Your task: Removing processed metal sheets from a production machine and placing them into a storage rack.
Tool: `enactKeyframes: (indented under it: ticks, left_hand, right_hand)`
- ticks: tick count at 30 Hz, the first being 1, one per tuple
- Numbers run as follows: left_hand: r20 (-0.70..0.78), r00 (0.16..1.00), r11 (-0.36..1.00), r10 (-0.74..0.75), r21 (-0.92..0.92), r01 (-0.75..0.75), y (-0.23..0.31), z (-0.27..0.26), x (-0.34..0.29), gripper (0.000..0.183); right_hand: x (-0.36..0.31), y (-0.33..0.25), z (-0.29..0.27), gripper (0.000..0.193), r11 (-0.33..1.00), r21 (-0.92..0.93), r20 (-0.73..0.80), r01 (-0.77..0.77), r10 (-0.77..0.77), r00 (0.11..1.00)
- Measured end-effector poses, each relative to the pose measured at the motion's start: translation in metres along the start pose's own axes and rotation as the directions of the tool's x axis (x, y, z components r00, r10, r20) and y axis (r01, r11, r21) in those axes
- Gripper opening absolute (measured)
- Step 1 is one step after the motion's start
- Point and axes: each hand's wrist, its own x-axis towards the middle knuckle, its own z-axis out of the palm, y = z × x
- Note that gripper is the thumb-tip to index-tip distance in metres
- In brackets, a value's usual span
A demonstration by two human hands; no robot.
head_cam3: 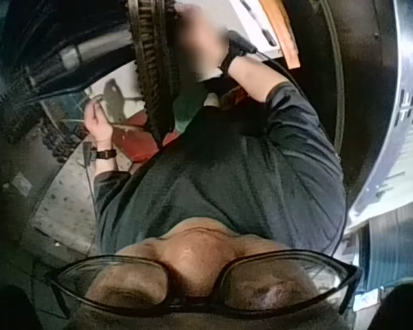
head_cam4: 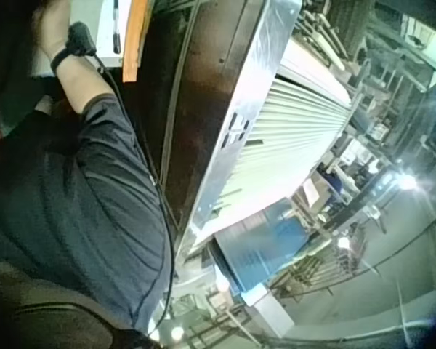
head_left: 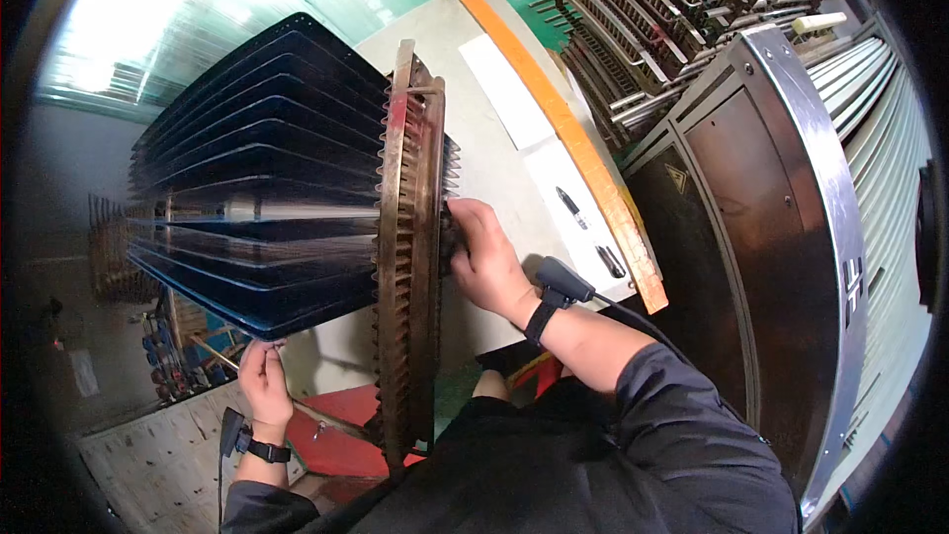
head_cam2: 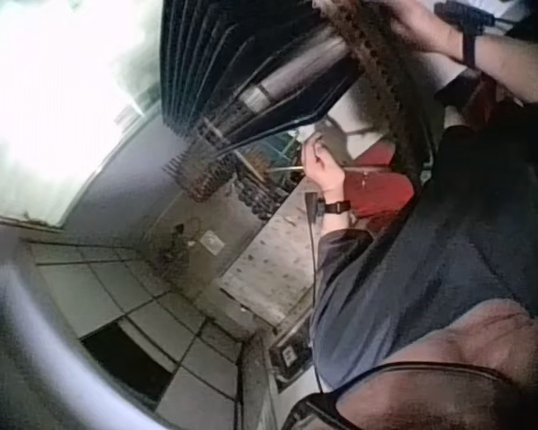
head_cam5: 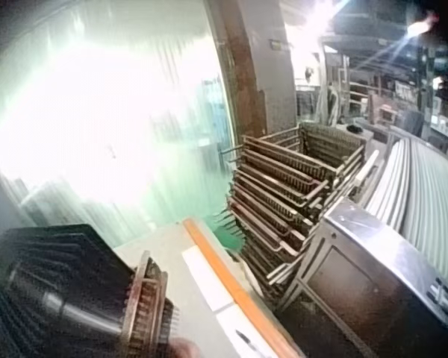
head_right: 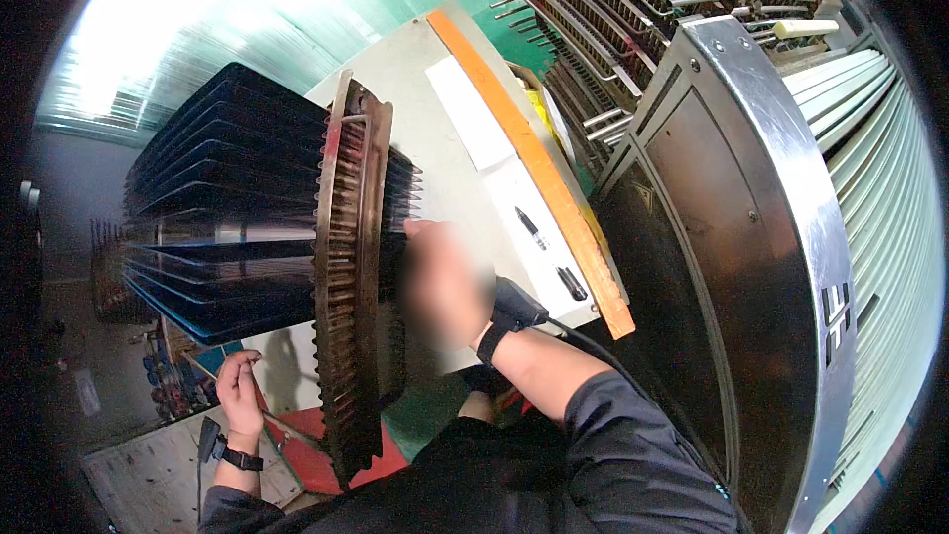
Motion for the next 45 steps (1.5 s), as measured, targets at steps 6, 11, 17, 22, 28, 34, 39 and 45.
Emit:
enactKeyframes:
  ticks: [6, 11, 17, 22, 28, 34, 39, 45]
  left_hand:
    - [-0.038, 0.999, 1.000, -0.003, 0.012, 0.004, 0.002, 0.002, 0.001, 0.022]
    - [-0.038, 0.999, 1.000, -0.011, -0.009, 0.010, 0.002, -0.002, -0.002, 0.024]
    - [-0.049, 0.998, 0.999, 0.033, 0.021, -0.032, 0.004, -0.001, -0.001, 0.023]
    - [-0.040, 0.999, 1.000, 0.021, 0.018, -0.020, 0.004, -0.001, -0.002, 0.022]
    - [-0.047, 0.999, 1.000, -0.014, -0.012, 0.013, -0.005, -0.001, -0.005, 0.022]
    - [-0.062, 0.998, 0.999, -0.030, -0.035, 0.028, -0.008, 0.000, -0.007, 0.023]
    - [-0.074, 0.997, 0.999, -0.018, -0.043, 0.015, -0.016, 0.000, -0.009, 0.025]
    - [-0.079, 0.997, 0.998, -0.023, -0.051, 0.019, -0.012, 0.001, -0.009, 0.025]
  right_hand:
    - [-0.009, -0.016, 0.007, 0.067, 0.986, 0.041, -0.100, -0.159, 0.162, 0.982]
    - [-0.017, -0.023, 0.011, 0.064, 0.991, 0.068, 0.000, -0.117, 0.118, 0.993]
    - [-0.022, -0.017, 0.002, 0.063, 0.998, 0.060, 0.025, -0.034, 0.033, 0.999]
    - [-0.024, -0.017, 0.001, 0.064, 0.989, 0.144, 0.007, -0.043, 0.042, 0.999]
    - [-0.028, -0.022, 0.003, 0.069, 0.999, -0.024, -0.004, -0.025, 0.025, 1.000]
    - [-0.034, -0.027, 0.009, 0.068, 0.997, -0.070, -0.026, -0.020, 0.019, 0.999]
    - [-0.037, -0.026, 0.018, 0.067, 0.988, -0.150, -0.106, -0.028, 0.012, 0.994]
    - [-0.037, -0.032, 0.008, 0.072, 0.984, -0.177, 0.044, -0.038, 0.046, 0.998]
